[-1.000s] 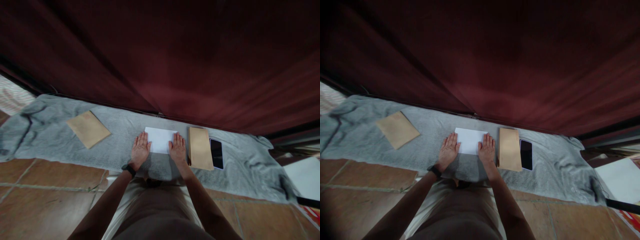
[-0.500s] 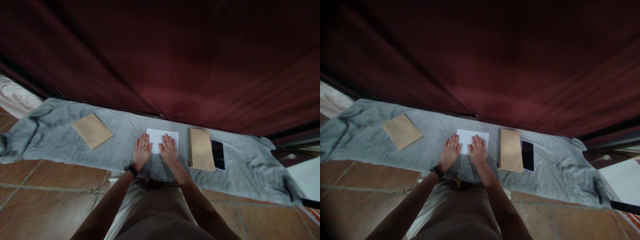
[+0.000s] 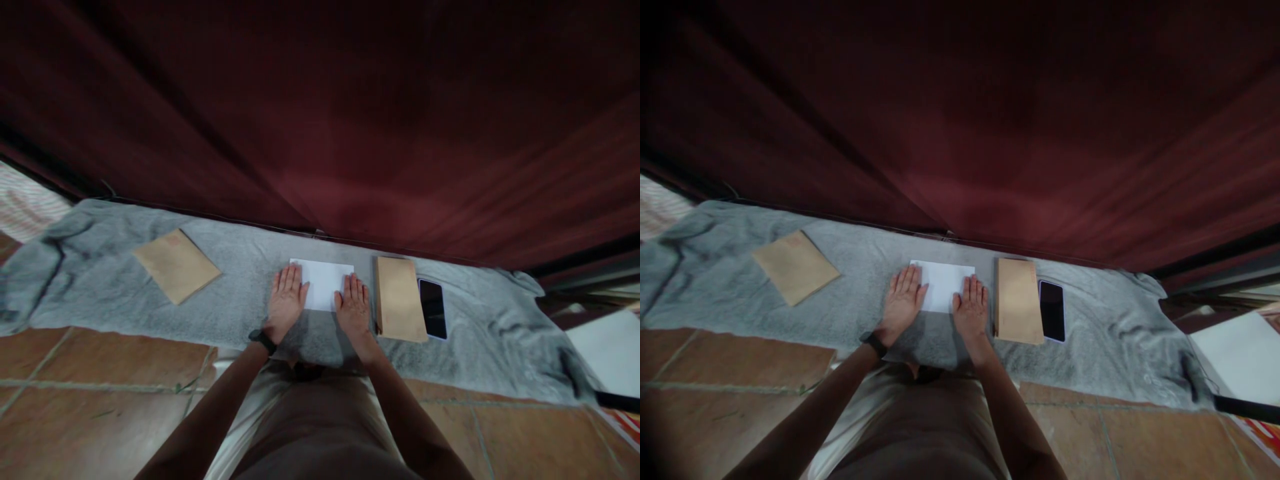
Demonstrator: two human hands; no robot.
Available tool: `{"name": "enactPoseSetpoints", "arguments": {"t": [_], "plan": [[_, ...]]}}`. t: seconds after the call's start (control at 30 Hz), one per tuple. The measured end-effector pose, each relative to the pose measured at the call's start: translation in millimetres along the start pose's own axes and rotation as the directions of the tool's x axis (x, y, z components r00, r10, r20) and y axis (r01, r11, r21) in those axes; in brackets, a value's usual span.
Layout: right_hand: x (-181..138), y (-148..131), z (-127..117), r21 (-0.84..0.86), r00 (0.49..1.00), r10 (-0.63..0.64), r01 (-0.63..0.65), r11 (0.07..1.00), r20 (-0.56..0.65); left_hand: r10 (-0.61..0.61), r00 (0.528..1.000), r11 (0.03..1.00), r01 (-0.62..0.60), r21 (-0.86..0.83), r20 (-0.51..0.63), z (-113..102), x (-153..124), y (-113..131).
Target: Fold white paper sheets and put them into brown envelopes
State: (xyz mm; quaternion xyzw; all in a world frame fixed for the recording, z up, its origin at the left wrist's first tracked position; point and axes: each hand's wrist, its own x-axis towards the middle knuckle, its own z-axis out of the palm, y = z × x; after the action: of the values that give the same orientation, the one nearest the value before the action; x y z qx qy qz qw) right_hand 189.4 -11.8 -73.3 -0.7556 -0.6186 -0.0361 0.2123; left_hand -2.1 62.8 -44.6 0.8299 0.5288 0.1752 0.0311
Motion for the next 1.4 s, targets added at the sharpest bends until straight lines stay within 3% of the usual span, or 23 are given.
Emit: {"name": "enactPoseSetpoints", "arguments": {"t": [0.13, 0.27, 0.43, 0.63, 0.77, 0.9, 1.03, 1.17, 1.4], "plan": [[-0.9, -0.7, -1.6, 0.004, 1.0, 0.005, -0.005, 1.0, 0.0, 0.138, 0.987, 0.989, -0.133, -0.064, 0.081, 8.9, 23.2, 32.8], [0.3, -1.5, -3.9, -0.003, 1.0, 0.007, -0.007, 1.0, 0.01, 0.167, 0.975, 0.984, -0.156, -0.086, 0.145, 25.3, 35.0, 52.5], [1.2, -2.1, -6.6, -0.009, 1.0, 0.01, -0.01, 1.0, 0.022, 0.105, 0.989, 0.994, -0.102, -0.033, 0.108, 31.0, 35.3, 33.9], [2.3, -4.4, -10.8, -0.017, 0.998, 0.021, -0.02, 1.0, 0.061, 0.005, 0.997, 1.0, -0.006, 0.023, 0.078, 21.3, 32.4, -7.8], [2.9, -5.9, -12.3, -0.038, 0.997, 0.031, -0.028, 0.999, 0.074, -0.044, 0.998, 0.998, 0.043, 0.038, 0.042, 15.3, 28.8, -23.1], [2.8, -5.7, -11.0, -0.04, 0.997, 0.033, -0.03, 0.999, 0.07, 0.02, 0.999, 1.0, -0.02, -0.001, 0.03, 11.3, 36.3, -15.2], [3.0, -4.8, -8.5, -0.031, 0.998, 0.03, -0.029, 0.999, 0.057, 0.156, 0.977, 0.983, -0.139, -0.121, 0.142, 11.9, 61.2, 7.6], [3.7, -4.8, -7.3, -0.017, 0.998, 0.035, -0.034, 0.999, 0.052, 0.151, 0.967, 0.981, -0.12, -0.155, 0.205, 10.3, 87.2, 20.3], [3.6, -2.3, -9.6, 0.016, 0.998, 0.026, -0.027, 1.0, 0.052, 0.131, 0.952, 0.976, -0.075, -0.202, 0.278, -1.1, 111.0, 17.9]]}}
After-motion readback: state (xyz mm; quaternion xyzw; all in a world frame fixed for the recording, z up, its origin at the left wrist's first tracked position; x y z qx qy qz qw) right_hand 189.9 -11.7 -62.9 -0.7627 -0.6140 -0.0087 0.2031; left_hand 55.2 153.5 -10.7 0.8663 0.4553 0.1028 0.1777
